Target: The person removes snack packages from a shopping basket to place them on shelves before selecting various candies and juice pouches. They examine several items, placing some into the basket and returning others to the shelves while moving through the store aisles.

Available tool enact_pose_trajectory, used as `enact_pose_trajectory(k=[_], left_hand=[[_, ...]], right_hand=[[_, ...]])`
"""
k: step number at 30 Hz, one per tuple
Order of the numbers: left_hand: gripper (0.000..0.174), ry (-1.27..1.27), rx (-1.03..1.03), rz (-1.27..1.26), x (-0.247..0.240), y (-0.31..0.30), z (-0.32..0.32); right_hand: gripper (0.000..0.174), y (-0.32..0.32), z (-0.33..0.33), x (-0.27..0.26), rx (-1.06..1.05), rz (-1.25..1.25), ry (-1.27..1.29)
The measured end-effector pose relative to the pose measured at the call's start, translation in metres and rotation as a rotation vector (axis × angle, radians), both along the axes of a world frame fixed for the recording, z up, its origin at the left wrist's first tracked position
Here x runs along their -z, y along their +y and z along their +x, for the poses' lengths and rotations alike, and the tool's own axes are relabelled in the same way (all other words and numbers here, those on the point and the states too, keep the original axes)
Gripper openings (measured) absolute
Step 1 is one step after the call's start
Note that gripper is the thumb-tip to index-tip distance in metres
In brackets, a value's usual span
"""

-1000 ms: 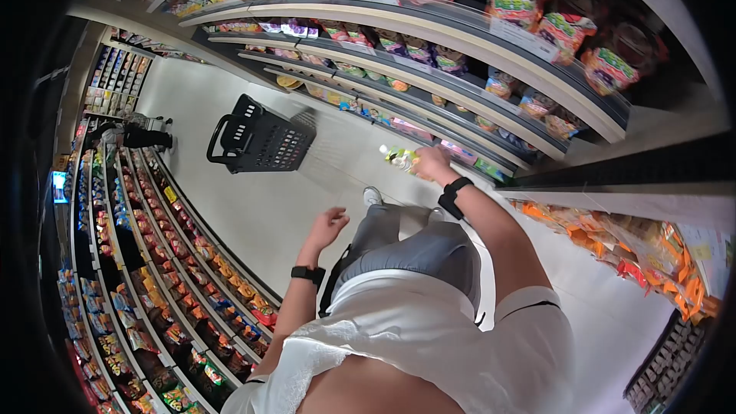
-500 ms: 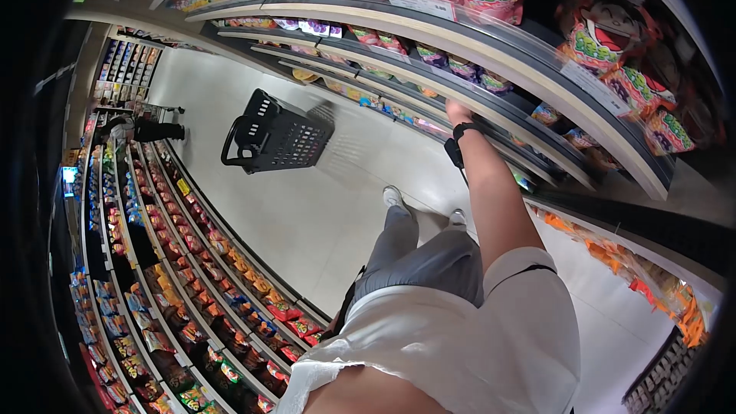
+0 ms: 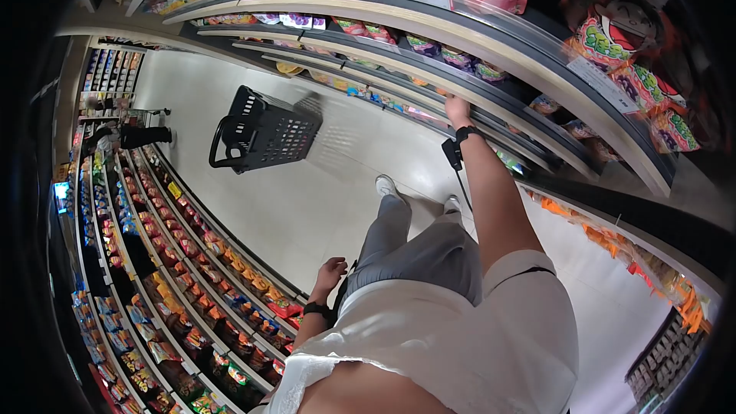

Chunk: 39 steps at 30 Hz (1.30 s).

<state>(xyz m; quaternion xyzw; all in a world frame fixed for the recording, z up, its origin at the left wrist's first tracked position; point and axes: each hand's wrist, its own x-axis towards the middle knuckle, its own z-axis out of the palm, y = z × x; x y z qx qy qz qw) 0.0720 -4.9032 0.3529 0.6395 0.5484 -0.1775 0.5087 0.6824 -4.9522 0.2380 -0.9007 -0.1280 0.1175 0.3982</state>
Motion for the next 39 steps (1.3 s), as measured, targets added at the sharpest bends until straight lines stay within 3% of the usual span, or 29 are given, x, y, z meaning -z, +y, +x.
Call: enact_pose_trajectory(k=[2, 5, 7, 9, 10, 11, 12, 13, 14, 15, 16, 17, 18, 19, 20, 21, 22, 23, 24, 25, 26, 28, 31, 34, 39], left_hand=[[0.044, -0.001, -0.013, -0.01, -0.002, -0.001, 0.006], [0.041, 0.022, 0.021, 0.032, 0.014, -0.006, -0.004], [0.039, 0.043, 0.056, 0.095, 0.028, -0.014, -0.016], [0.037, 0.12, 0.135, 0.124, 0.037, -0.017, -0.03], [0.036, 0.119, 0.165, 0.142, 0.038, -0.02, -0.035], [0.036, 0.102, 0.198, 0.173, 0.047, -0.024, -0.045], [0.035, 0.084, 0.182, 0.128, 0.042, -0.027, -0.044], [0.033, 0.115, 0.175, 0.116, 0.05, -0.031, -0.048], [0.033, 0.162, 0.074, -0.01, 0.047, -0.033, -0.043], [0.035, 0.173, 0.162, 0.056, 0.055, -0.036, -0.042], [0.031, 0.209, 0.123, 0.022, 0.058, -0.039, -0.037], [0.028, 0.147, 0.182, 0.092, 0.07, -0.039, -0.037], [0.027, 0.133, 0.186, 0.122, 0.071, -0.04, -0.032], [0.026, 0.119, 0.196, 0.148, 0.072, -0.04, -0.024], [0.026, 0.095, 0.17, 0.17, 0.078, -0.039, -0.019], [0.026, 0.131, 0.222, 0.177, 0.084, -0.036, -0.015], [0.027, 0.168, 0.276, 0.181, 0.089, -0.034, -0.011], [0.027, 0.144, 0.258, 0.195, 0.09, -0.031, -0.007], [0.027, 0.191, 0.28, 0.135, 0.087, -0.027, -0.005], [0.028, 0.239, 0.306, 0.072, 0.086, -0.024, -0.002], [0.028, 0.22, 0.298, 0.081, 0.083, -0.021, 0.001], [0.026, 0.217, 0.131, -0.138, 0.068, -0.016, 0.009], [0.028, 0.256, 0.049, -0.174, -0.037, -0.006, 0.053], [0.03, 0.202, 0.153, -0.119, -0.01, 0.018, 0.038], [0.03, 0.2, 0.081, -0.06, 0.052, 0.066, -0.003]], right_hand=[[0.04, -0.007, -0.018, -0.004, 0.014, 0.117, 0.096], [0.052, -0.03, -0.06, 0.026, 0.019, 0.429, -0.025], [0.045, -0.054, -0.078, 0.034, 0.083, 0.525, 0.022], [0.03, -0.087, -0.066, 0.058, 0.004, 0.336, 0.206], [0.016, -0.104, -0.061, 0.085, 0.056, 0.574, 0.583], [0.015, -0.111, -0.073, 0.034, 0.168, 0.72, 0.772], [0.018, -0.121, -0.075, 0.04, 0.126, 0.651, 0.764], [0.025, -0.141, -0.072, 0.055, -0.084, 0.576, 0.853], [0.032, -0.152, -0.082, 0.003, -0.217, 0.432, 0.883], [0.038, -0.167, -0.085, 0.015, -0.356, 0.297, 0.806], [0.037, -0.179, -0.094, -0.002, -0.416, 0.101, 0.78], [0.035, -0.208, -0.088, 0.06, -0.552, -0.115, 0.814], [0.024, -0.226, -0.097, 0.059, -0.606, -0.194, 0.799], [0.023, -0.239, -0.107, 0.041, -0.829, -0.345, 0.647], [0.023, -0.254, -0.12, 0.039, -0.595, -0.399, 0.863], [0.028, -0.277, -0.128, 0.058, -0.551, -0.422, 0.922], [0.029, -0.299, -0.139, 0.062, -0.677, -0.434, 0.841], [0.027, -0.322, -0.148, 0.101, -0.349, -0.46, 1.088], [0.024, -0.371, -0.15, 0.186, -0.633, -0.392, 1.07], [0.022, -0.396, -0.16, 0.202, -0.889, -0.286, 1.029], [0.022, -0.392, -0.159, 0.158, -0.689, -0.494, 1.001], [0.021, -0.376, -0.163, 0.11, -0.57, -0.573, 1.0], [0.02, -0.334, -0.162, 0.079, -0.506, -0.576, 0.992], [0.02, -0.289, -0.162, 0.059, -0.491, -0.555, 0.965], [0.019, -0.196, -0.162, 0.027, -0.567, -0.549, 0.903]])
